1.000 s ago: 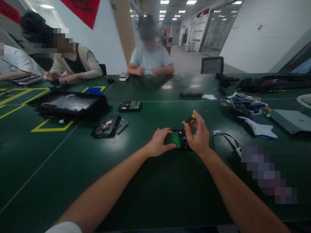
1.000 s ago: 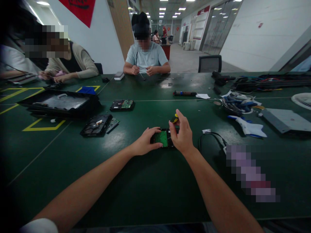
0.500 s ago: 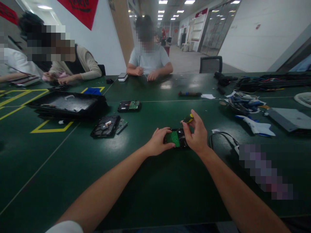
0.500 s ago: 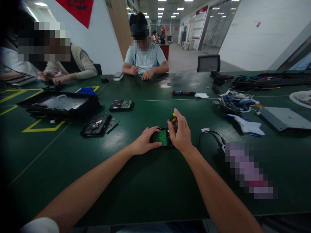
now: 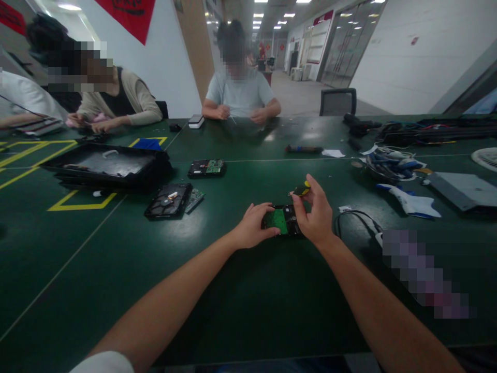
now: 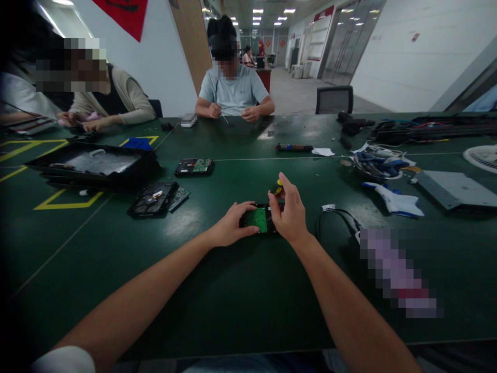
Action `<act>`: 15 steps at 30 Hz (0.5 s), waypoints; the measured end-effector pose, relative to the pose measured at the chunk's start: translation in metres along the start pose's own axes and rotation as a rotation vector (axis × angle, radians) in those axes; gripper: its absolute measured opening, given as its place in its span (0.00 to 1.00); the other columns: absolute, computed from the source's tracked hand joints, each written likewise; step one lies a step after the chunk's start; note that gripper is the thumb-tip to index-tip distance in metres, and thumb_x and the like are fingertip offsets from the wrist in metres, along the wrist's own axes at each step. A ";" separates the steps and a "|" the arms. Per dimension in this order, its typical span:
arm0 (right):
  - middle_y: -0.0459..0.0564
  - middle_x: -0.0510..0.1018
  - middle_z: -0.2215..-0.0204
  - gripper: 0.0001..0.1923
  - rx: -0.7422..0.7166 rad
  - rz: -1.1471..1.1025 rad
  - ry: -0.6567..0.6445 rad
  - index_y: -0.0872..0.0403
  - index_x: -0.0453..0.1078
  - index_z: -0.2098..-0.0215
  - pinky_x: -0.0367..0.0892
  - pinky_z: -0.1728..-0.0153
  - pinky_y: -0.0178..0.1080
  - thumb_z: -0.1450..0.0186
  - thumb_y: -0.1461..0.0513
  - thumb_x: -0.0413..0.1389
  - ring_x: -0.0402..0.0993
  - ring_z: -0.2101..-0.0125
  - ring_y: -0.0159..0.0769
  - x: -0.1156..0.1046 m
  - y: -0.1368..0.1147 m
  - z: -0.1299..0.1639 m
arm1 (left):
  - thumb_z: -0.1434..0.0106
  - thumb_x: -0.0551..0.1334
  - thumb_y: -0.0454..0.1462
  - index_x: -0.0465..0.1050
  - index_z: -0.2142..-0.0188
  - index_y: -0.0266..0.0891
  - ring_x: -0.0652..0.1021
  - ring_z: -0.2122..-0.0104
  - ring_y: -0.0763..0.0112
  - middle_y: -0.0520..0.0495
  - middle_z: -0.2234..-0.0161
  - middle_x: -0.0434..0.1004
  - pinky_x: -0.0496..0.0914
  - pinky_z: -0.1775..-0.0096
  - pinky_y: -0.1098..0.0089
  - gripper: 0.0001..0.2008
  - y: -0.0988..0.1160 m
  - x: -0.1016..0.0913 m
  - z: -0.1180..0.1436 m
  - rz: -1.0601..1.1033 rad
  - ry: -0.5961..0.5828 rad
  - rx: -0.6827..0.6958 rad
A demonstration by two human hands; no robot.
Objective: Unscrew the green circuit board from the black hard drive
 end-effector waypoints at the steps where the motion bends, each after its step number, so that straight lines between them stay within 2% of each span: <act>1: 0.60 0.69 0.36 0.33 -0.005 0.003 -0.001 0.46 0.50 0.27 0.81 0.51 0.52 0.27 0.57 0.54 0.81 0.52 0.46 0.000 0.000 0.000 | 0.36 0.68 0.51 0.64 0.37 0.45 0.63 0.31 0.48 0.38 0.32 0.64 0.45 0.30 0.37 0.32 0.000 0.000 0.000 -0.002 0.001 0.001; 15: 0.56 0.74 0.42 0.34 -0.072 0.056 0.064 0.44 0.53 0.28 0.82 0.56 0.49 0.28 0.56 0.58 0.80 0.60 0.41 -0.002 -0.004 0.000 | 0.36 0.67 0.50 0.64 0.36 0.44 0.63 0.30 0.49 0.38 0.31 0.62 0.44 0.29 0.38 0.32 0.001 0.000 0.000 -0.005 -0.006 -0.006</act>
Point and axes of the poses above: each hand's wrist, its own z-axis away from the middle knuckle, its own x-axis out of the palm, y = z × x, the point moved 9 cm from there along -z, towards the middle knuckle
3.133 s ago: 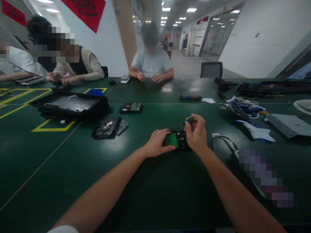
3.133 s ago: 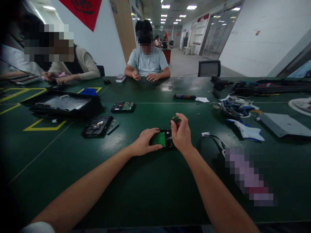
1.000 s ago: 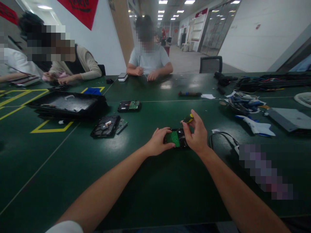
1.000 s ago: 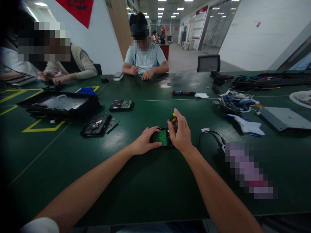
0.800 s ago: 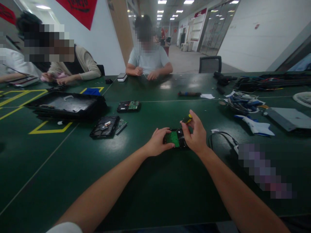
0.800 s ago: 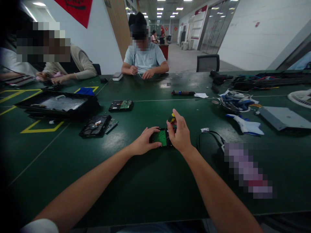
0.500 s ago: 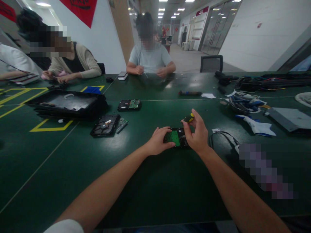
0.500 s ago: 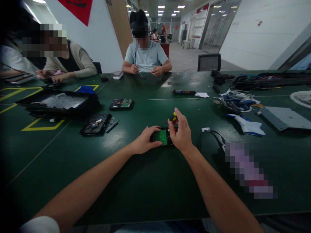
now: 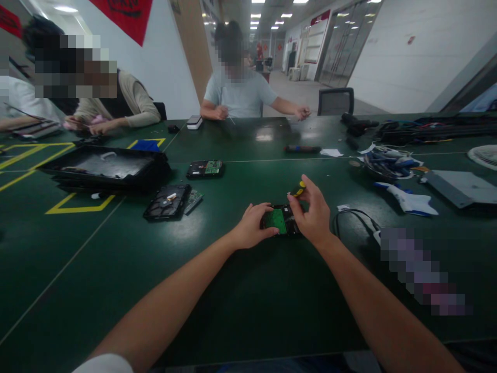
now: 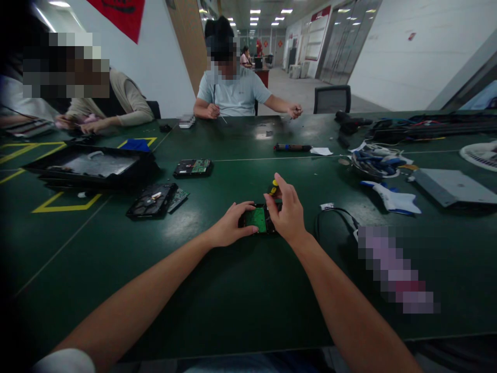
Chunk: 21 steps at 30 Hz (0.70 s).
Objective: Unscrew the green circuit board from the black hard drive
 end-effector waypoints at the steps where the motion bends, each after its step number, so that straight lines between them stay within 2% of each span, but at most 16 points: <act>1: 0.56 0.74 0.42 0.34 -0.003 0.004 0.005 0.44 0.53 0.28 0.82 0.56 0.49 0.29 0.56 0.58 0.80 0.60 0.41 0.000 0.000 0.000 | 0.36 0.67 0.51 0.64 0.37 0.44 0.63 0.30 0.49 0.38 0.31 0.62 0.44 0.29 0.38 0.32 0.001 0.000 0.000 0.000 -0.001 0.000; 9: 0.56 0.76 0.44 0.33 -0.015 0.018 0.040 0.45 0.57 0.30 0.82 0.58 0.47 0.30 0.57 0.61 0.81 0.62 0.39 -0.002 -0.003 0.000 | 0.36 0.67 0.51 0.65 0.37 0.44 0.63 0.31 0.49 0.36 0.31 0.63 0.46 0.30 0.38 0.32 0.002 -0.001 0.000 -0.006 0.006 0.005; 16: 0.57 0.75 0.41 0.35 -0.022 -0.011 0.013 0.46 0.52 0.28 0.81 0.53 0.48 0.30 0.61 0.58 0.82 0.58 0.41 -0.001 -0.005 -0.001 | 0.36 0.67 0.51 0.65 0.37 0.44 0.63 0.31 0.49 0.37 0.31 0.63 0.45 0.30 0.38 0.32 -0.001 0.000 0.000 -0.010 0.017 -0.001; 21: 0.57 0.76 0.42 0.35 -0.034 0.014 0.015 0.47 0.53 0.28 0.81 0.52 0.48 0.30 0.61 0.57 0.82 0.58 0.42 -0.001 -0.006 -0.002 | 0.37 0.67 0.51 0.65 0.37 0.44 0.63 0.31 0.49 0.38 0.31 0.63 0.45 0.30 0.38 0.33 -0.002 0.001 -0.001 -0.006 0.009 -0.006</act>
Point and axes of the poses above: each hand's wrist, its own z-axis away from the middle knuckle, its own x-axis out of the palm, y = z × x, the point moved 9 cm from there along -z, towards the middle knuckle
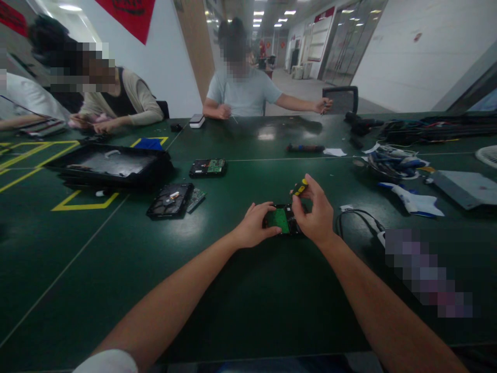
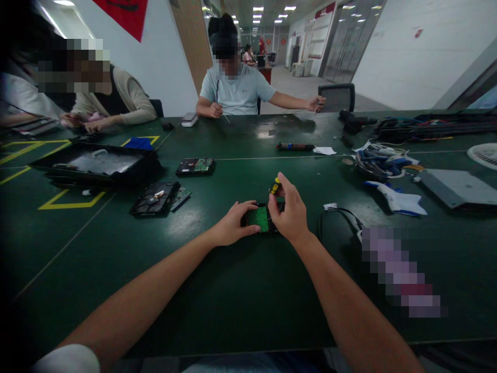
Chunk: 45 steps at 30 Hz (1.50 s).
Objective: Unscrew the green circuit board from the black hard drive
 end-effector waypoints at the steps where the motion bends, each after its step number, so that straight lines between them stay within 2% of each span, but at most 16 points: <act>1: 0.57 0.76 0.43 0.34 0.001 0.001 -0.001 0.46 0.53 0.28 0.81 0.52 0.49 0.30 0.60 0.57 0.82 0.58 0.42 0.000 0.000 0.000 | 0.37 0.68 0.51 0.65 0.37 0.44 0.63 0.31 0.49 0.38 0.31 0.63 0.45 0.30 0.38 0.32 0.000 0.000 0.000 0.001 0.002 -0.002; 5: 0.56 0.78 0.44 0.34 0.013 -0.024 -0.046 0.46 0.52 0.27 0.81 0.51 0.50 0.29 0.59 0.57 0.83 0.57 0.43 0.004 0.002 0.000 | 0.37 0.68 0.51 0.65 0.37 0.44 0.63 0.31 0.49 0.38 0.32 0.64 0.45 0.30 0.39 0.33 0.000 -0.001 0.001 0.006 0.006 -0.003; 13: 0.55 0.72 0.36 0.35 0.013 -0.088 -0.125 0.45 0.48 0.26 0.79 0.46 0.52 0.27 0.59 0.54 0.81 0.51 0.45 0.010 0.003 0.000 | 0.37 0.68 0.51 0.65 0.37 0.44 0.64 0.31 0.47 0.38 0.32 0.64 0.45 0.30 0.38 0.33 0.000 -0.001 0.001 0.010 0.007 -0.004; 18: 0.55 0.74 0.39 0.34 0.008 -0.044 -0.097 0.45 0.50 0.26 0.79 0.48 0.52 0.27 0.58 0.55 0.81 0.54 0.44 0.008 0.003 -0.001 | 0.37 0.68 0.51 0.65 0.37 0.44 0.63 0.31 0.48 0.38 0.32 0.64 0.45 0.29 0.38 0.32 0.001 -0.002 0.001 0.010 0.005 0.001; 25: 0.54 0.79 0.50 0.33 -0.030 0.033 -0.086 0.44 0.54 0.28 0.79 0.52 0.53 0.28 0.57 0.57 0.79 0.59 0.43 0.004 -0.004 -0.005 | 0.37 0.68 0.51 0.65 0.37 0.44 0.63 0.31 0.48 0.38 0.32 0.64 0.45 0.30 0.38 0.33 0.000 -0.001 0.000 0.008 0.009 -0.005; 32: 0.56 0.75 0.41 0.34 -0.002 -0.017 -0.100 0.46 0.50 0.27 0.79 0.49 0.51 0.28 0.59 0.55 0.81 0.55 0.43 0.007 -0.003 -0.002 | 0.37 0.68 0.51 0.65 0.37 0.44 0.64 0.31 0.48 0.38 0.32 0.64 0.44 0.29 0.39 0.32 0.001 -0.002 0.001 0.011 0.013 -0.012; 40: 0.54 0.77 0.49 0.33 -0.031 0.019 -0.058 0.43 0.56 0.30 0.80 0.55 0.51 0.30 0.58 0.59 0.79 0.61 0.42 0.003 -0.003 -0.004 | 0.37 0.68 0.52 0.65 0.37 0.44 0.63 0.31 0.48 0.38 0.31 0.63 0.45 0.29 0.39 0.33 -0.001 -0.001 0.000 0.004 0.009 -0.005; 45: 0.56 0.76 0.44 0.35 -0.009 -0.025 -0.072 0.45 0.52 0.28 0.80 0.52 0.52 0.30 0.60 0.58 0.81 0.57 0.43 0.004 -0.004 -0.004 | 0.37 0.68 0.51 0.64 0.36 0.45 0.63 0.31 0.49 0.39 0.31 0.63 0.45 0.29 0.39 0.33 0.001 -0.001 0.000 0.005 0.004 -0.010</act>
Point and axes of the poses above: each hand's wrist, its own z-axis away from the middle knuckle, its own x-axis out of the palm, y = z × x, the point moved 9 cm from there along -z, towards the middle knuckle
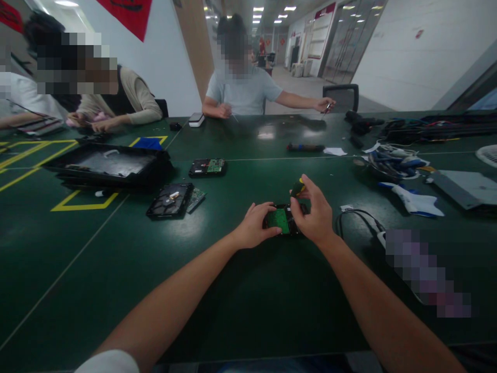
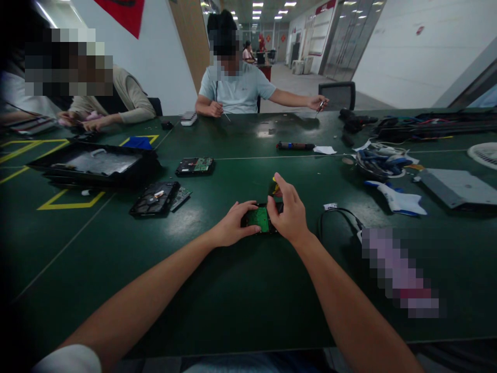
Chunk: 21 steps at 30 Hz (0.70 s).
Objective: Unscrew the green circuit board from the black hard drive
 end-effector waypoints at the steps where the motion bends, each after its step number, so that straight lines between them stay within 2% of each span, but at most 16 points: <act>1: 0.56 0.76 0.43 0.36 0.009 -0.015 -0.011 0.45 0.51 0.27 0.80 0.51 0.51 0.30 0.61 0.57 0.81 0.57 0.43 0.002 0.001 0.001 | 0.37 0.68 0.51 0.64 0.36 0.45 0.63 0.31 0.49 0.39 0.31 0.63 0.45 0.29 0.39 0.33 0.000 0.000 0.000 0.001 0.001 -0.002; 5: 0.56 0.75 0.41 0.36 0.026 -0.033 -0.013 0.45 0.50 0.27 0.81 0.52 0.50 0.29 0.61 0.56 0.82 0.56 0.43 0.005 0.004 0.003 | 0.37 0.67 0.51 0.65 0.37 0.45 0.63 0.30 0.49 0.39 0.31 0.62 0.45 0.29 0.39 0.32 0.000 0.000 0.000 0.002 -0.002 -0.004; 10: 0.56 0.75 0.44 0.39 0.009 0.021 0.034 0.44 0.50 0.27 0.82 0.57 0.51 0.31 0.58 0.61 0.80 0.60 0.43 0.000 0.004 0.002 | 0.37 0.67 0.52 0.64 0.36 0.45 0.63 0.30 0.49 0.39 0.31 0.62 0.45 0.29 0.39 0.33 -0.001 0.000 0.000 0.001 -0.009 0.000; 13: 0.56 0.76 0.47 0.37 -0.009 0.048 0.014 0.44 0.53 0.28 0.81 0.55 0.52 0.31 0.58 0.60 0.80 0.59 0.44 0.000 0.001 0.000 | 0.36 0.67 0.51 0.64 0.36 0.45 0.62 0.30 0.49 0.38 0.31 0.62 0.45 0.29 0.39 0.33 0.000 -0.001 0.000 0.000 -0.004 0.001; 18: 0.57 0.73 0.40 0.35 0.026 -0.011 -0.014 0.45 0.48 0.26 0.80 0.50 0.51 0.28 0.59 0.55 0.81 0.54 0.44 0.003 0.004 0.001 | 0.36 0.67 0.51 0.65 0.37 0.44 0.63 0.31 0.49 0.37 0.31 0.63 0.46 0.29 0.39 0.32 0.003 -0.001 0.000 0.002 -0.004 -0.004; 21: 0.56 0.75 0.42 0.35 0.029 -0.013 0.005 0.45 0.50 0.27 0.80 0.52 0.50 0.29 0.59 0.56 0.81 0.57 0.42 0.002 0.006 0.002 | 0.37 0.68 0.51 0.65 0.37 0.44 0.63 0.31 0.48 0.38 0.31 0.63 0.46 0.29 0.39 0.32 0.003 -0.001 0.000 0.004 0.001 -0.003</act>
Point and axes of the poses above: each hand's wrist, its own z-axis away from the middle knuckle, its own x-axis out of the palm, y = z × x, the point moved 9 cm from there along -z, towards the middle knuckle
